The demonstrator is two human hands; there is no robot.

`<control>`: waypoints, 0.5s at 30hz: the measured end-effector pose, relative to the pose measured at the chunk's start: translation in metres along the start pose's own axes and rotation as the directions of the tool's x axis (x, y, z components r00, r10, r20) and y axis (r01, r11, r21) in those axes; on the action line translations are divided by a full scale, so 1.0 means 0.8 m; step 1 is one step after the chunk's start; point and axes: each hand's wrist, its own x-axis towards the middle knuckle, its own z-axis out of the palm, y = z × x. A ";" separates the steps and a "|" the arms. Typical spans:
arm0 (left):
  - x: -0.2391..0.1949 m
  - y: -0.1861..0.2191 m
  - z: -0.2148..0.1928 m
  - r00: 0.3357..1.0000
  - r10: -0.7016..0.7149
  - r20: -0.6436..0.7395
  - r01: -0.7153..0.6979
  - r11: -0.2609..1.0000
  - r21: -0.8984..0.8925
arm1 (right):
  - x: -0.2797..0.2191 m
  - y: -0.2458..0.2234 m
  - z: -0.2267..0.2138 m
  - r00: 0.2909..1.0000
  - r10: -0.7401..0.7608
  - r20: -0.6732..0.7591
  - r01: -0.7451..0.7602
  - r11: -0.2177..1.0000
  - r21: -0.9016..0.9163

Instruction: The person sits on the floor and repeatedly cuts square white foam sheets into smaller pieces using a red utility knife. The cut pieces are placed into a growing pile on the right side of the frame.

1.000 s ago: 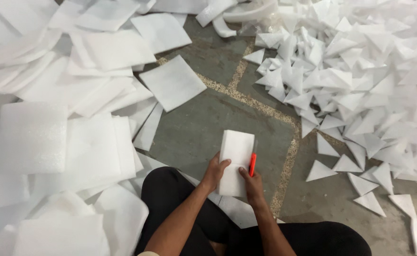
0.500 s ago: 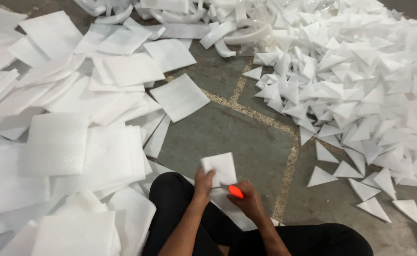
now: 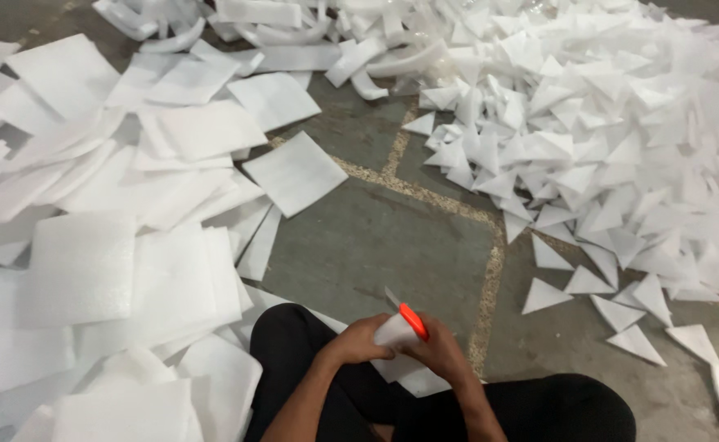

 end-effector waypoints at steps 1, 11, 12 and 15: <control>-0.002 0.004 -0.001 1.000 0.017 -0.023 -0.017 1.000 0.002 | 0.000 0.005 -0.004 0.995 -0.001 0.096 0.002 1.000 -0.010; 0.023 -0.024 0.031 0.886 -0.046 -0.461 0.056 0.998 0.007 | 0.018 0.055 0.036 0.981 -0.028 -0.193 -0.011 0.981 -0.195; 0.029 -0.028 0.034 0.842 -0.094 -0.531 0.100 0.995 -0.016 | 0.021 0.064 0.037 0.973 0.043 -0.225 -0.107 0.955 -0.278; 0.036 -0.054 0.005 0.643 -0.275 -0.714 -0.014 0.929 -0.370 | 0.036 0.089 0.015 0.887 0.183 -0.424 -0.304 0.922 -0.238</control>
